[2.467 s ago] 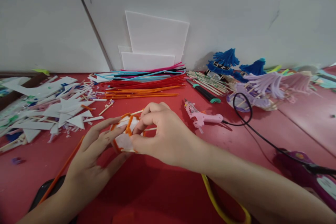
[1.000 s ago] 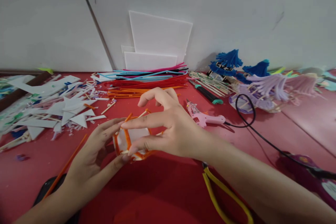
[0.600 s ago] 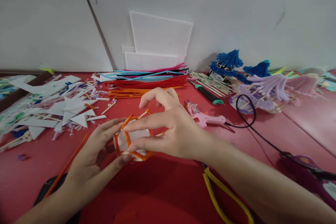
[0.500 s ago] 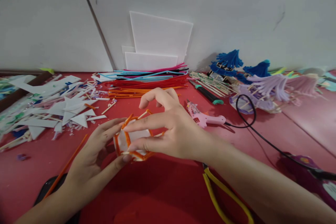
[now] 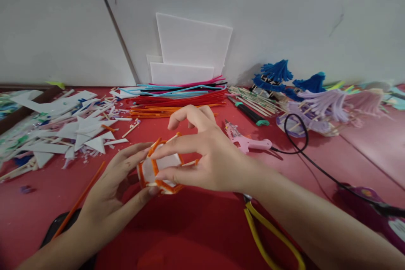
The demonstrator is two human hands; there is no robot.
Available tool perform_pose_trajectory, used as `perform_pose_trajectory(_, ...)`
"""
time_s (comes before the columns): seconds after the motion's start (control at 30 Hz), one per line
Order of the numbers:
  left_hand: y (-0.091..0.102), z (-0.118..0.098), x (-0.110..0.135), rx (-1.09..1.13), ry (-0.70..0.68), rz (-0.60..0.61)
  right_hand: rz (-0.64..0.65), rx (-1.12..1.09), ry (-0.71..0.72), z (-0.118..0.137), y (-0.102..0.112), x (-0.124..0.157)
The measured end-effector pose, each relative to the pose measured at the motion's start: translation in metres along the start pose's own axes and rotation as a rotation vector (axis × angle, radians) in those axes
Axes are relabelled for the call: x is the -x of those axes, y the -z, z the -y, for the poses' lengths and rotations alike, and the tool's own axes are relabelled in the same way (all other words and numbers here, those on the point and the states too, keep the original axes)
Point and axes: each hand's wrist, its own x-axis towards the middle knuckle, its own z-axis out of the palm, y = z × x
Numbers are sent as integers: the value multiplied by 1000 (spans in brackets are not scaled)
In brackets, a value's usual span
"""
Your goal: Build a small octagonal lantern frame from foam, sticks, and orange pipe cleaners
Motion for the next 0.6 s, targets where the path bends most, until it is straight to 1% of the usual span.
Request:
perform_pose_trajectory(0.17,0,1,0,-7,-12,9,48,-15,1,-1,2,0)
perform_pose_trajectory(0.37,-1,1,-1,-40,-40,9,67,-52,-5,-2,2,0)
perform_pose_trajectory(0.47,0,2,-1,-49,-60,4,66,-49,-5,-1,1,0)
perform_pose_trajectory(0.53,-1,2,-1,-41,-49,3,60,-45,-8,-1,3,0)
perform_pose_trajectory(0.57,-1,3,-1,-27,-39,-4,47,-40,-13,-1,6,-1)
perform_pose_trajectory(0.6,-2,3,-1,-1,-23,-37,25,-26,-23,-2,8,-1)
